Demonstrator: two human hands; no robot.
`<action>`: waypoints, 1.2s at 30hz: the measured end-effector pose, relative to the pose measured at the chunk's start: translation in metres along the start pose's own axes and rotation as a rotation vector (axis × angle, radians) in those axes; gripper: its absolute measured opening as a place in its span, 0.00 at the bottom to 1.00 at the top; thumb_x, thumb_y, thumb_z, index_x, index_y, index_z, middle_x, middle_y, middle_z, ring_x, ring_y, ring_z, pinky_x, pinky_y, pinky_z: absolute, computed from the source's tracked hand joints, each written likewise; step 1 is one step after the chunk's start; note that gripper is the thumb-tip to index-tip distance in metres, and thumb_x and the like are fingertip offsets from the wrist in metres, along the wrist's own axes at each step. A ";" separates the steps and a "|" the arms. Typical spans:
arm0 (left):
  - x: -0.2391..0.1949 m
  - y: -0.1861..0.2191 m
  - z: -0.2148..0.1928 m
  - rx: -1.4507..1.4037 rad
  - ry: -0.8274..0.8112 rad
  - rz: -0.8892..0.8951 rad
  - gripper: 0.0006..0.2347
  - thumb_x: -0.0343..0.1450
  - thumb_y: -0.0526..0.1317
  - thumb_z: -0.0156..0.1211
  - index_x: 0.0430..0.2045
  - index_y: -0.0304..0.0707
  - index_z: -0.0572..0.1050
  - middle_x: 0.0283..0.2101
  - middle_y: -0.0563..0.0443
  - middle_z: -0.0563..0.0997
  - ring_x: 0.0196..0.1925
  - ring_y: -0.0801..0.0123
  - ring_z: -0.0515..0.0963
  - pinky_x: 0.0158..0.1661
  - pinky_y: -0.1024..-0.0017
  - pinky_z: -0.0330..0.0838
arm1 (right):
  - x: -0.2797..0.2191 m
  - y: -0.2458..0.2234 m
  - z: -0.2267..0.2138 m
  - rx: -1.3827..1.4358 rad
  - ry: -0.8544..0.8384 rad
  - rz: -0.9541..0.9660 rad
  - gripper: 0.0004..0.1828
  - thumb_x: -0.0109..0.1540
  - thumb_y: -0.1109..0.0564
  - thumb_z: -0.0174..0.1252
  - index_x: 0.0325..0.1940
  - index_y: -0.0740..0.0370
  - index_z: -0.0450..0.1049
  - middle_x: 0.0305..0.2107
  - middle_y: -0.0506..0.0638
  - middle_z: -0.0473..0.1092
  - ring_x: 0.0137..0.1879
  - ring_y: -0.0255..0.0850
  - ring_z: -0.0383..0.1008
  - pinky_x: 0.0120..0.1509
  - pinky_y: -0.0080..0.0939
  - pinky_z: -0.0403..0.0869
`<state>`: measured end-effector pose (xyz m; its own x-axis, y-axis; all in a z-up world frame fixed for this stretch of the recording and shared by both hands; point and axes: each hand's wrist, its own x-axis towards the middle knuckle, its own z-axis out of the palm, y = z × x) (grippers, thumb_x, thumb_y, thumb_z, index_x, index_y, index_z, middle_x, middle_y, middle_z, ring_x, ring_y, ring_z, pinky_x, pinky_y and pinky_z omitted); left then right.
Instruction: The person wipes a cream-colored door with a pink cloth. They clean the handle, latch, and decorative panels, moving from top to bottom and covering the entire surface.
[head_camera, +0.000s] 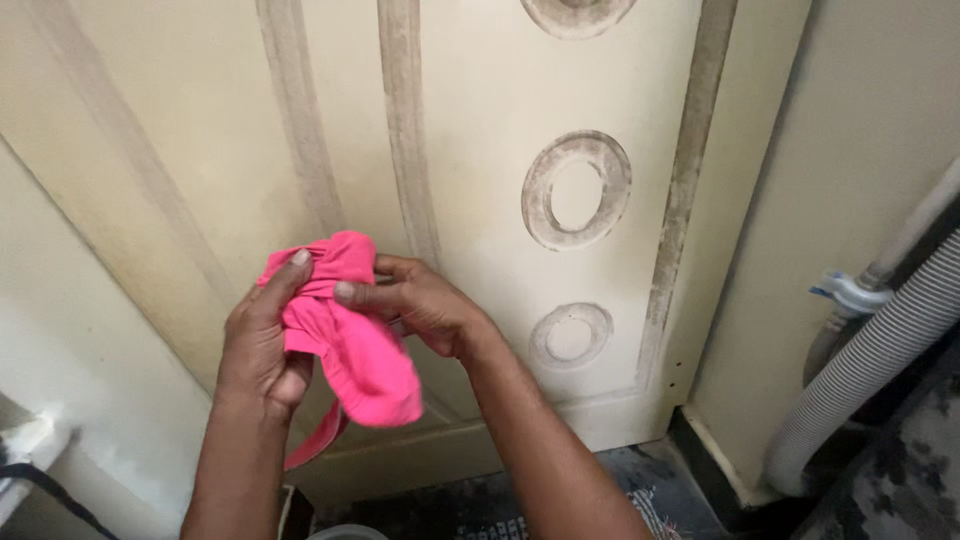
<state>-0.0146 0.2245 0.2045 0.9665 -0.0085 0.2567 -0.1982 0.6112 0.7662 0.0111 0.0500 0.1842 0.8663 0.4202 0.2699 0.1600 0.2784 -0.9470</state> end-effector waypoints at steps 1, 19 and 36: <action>0.002 0.002 -0.005 0.015 -0.037 -0.031 0.14 0.67 0.36 0.67 0.46 0.31 0.77 0.43 0.47 0.84 0.44 0.68 0.84 0.46 0.70 0.80 | 0.001 -0.001 0.004 0.047 0.030 -0.064 0.27 0.59 0.51 0.67 0.60 0.63 0.75 0.47 0.52 0.78 0.51 0.39 0.79 0.55 0.42 0.78; -0.002 -0.006 -0.019 0.331 -0.118 -0.485 0.28 0.71 0.60 0.47 0.66 0.57 0.59 0.53 0.52 0.78 0.45 0.46 0.85 0.45 0.47 0.82 | 0.029 0.019 0.030 0.667 0.539 -0.506 0.16 0.62 0.71 0.50 0.53 0.65 0.70 0.43 0.56 0.75 0.49 0.44 0.77 0.61 0.46 0.76; 0.004 0.019 -0.027 0.294 0.407 0.755 0.13 0.68 0.36 0.68 0.43 0.36 0.74 0.46 0.49 0.81 0.47 0.67 0.82 0.51 0.66 0.80 | 0.004 0.000 0.082 -0.166 0.440 -0.502 0.38 0.63 0.46 0.64 0.72 0.67 0.64 0.59 0.55 0.72 0.62 0.41 0.73 0.65 0.40 0.72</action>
<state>-0.0103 0.2574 0.2045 0.5348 0.6270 0.5664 -0.7822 0.1140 0.6125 -0.0248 0.1228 0.1990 0.7744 -0.1244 0.6203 0.6320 0.1974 -0.7494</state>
